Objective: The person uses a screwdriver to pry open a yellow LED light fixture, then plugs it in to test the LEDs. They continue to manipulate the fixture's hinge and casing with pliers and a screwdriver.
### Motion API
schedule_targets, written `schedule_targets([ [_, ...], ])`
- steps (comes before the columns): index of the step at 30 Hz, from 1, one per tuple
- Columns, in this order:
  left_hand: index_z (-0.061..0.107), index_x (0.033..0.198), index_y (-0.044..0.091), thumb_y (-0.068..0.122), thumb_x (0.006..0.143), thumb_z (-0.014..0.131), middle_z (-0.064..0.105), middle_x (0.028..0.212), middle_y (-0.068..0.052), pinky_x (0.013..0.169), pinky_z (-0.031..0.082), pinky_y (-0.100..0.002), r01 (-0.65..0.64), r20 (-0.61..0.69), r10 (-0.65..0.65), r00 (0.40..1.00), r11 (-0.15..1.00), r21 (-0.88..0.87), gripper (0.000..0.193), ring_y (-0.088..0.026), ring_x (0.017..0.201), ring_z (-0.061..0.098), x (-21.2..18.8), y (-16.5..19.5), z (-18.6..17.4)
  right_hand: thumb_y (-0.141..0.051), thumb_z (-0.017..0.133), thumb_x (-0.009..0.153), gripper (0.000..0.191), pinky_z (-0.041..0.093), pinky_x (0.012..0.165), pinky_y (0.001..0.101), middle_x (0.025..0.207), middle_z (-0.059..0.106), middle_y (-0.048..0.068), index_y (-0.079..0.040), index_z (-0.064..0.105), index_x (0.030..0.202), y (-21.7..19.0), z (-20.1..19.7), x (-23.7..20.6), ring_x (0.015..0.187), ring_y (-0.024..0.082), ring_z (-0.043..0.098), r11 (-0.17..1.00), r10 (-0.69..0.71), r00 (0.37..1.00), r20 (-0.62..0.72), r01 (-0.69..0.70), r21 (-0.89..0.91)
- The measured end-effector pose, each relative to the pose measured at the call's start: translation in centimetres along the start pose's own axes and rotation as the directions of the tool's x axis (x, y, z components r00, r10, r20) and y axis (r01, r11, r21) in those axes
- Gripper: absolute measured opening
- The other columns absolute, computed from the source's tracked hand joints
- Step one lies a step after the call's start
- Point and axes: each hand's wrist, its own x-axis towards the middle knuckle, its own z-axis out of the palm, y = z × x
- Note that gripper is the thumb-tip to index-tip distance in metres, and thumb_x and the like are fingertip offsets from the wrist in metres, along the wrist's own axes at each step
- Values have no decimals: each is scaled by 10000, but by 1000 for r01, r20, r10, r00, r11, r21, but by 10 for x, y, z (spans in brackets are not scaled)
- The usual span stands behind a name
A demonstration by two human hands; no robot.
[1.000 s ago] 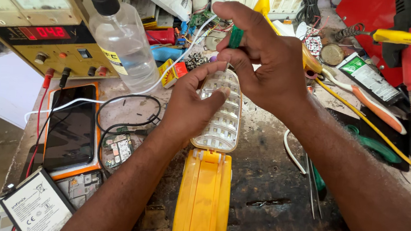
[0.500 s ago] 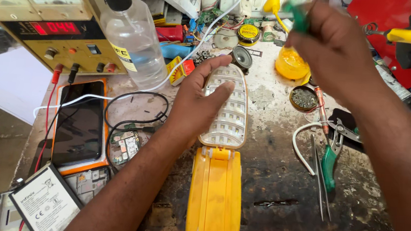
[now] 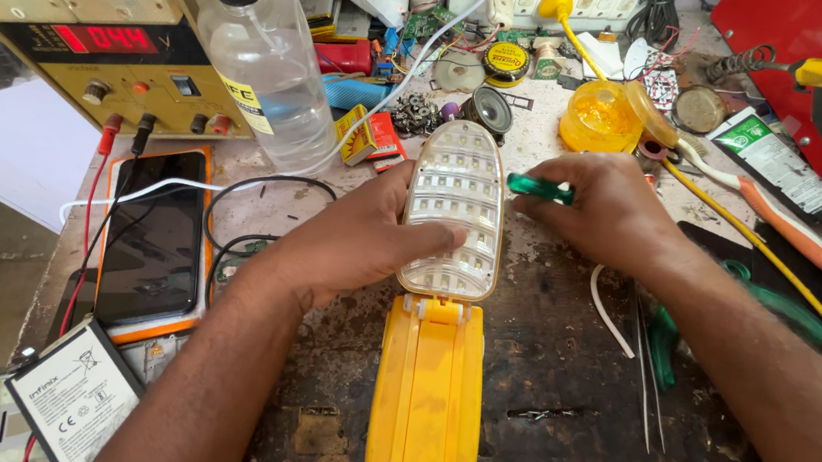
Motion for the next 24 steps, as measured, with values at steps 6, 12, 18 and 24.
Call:
schedule_targets([
  [6,514,1336,-19,113,865,713,745,1128,-119,833,615,-335,-91,-134,67,989,980,-176,527,-164,943,734,12,-6,8,-250,769,909,239,546,721,377,922,757,107,-84,776,1081,-5,0,1,770,210,701,999,-33,999,-34,32,-31],
  [12,509,1351,-1,165,847,767,741,1160,-102,889,590,-319,-129,-194,99,976,980,-149,590,-150,1009,722,18,-14,3,-144,706,941,141,530,696,267,832,745,5,-78,780,1042,-12,-25,-23,788,78,655,918,-104,994,-32,109,381],
  [18,521,1346,5,36,732,778,724,1166,-109,899,596,-343,-153,-76,141,987,968,-197,666,-174,1025,716,15,-17,8,-74,675,968,119,527,752,225,945,730,14,-26,752,1044,-27,-8,-35,862,68,650,797,-353,934,-50,329,507],
  [24,451,1362,23,7,708,773,708,1163,-101,898,603,-353,-135,-115,111,987,964,-227,729,-176,1032,715,16,-16,11,-19,714,939,116,556,755,249,993,745,46,-45,753,1045,-38,-7,-40,858,116,705,819,-420,891,-170,453,351],
])
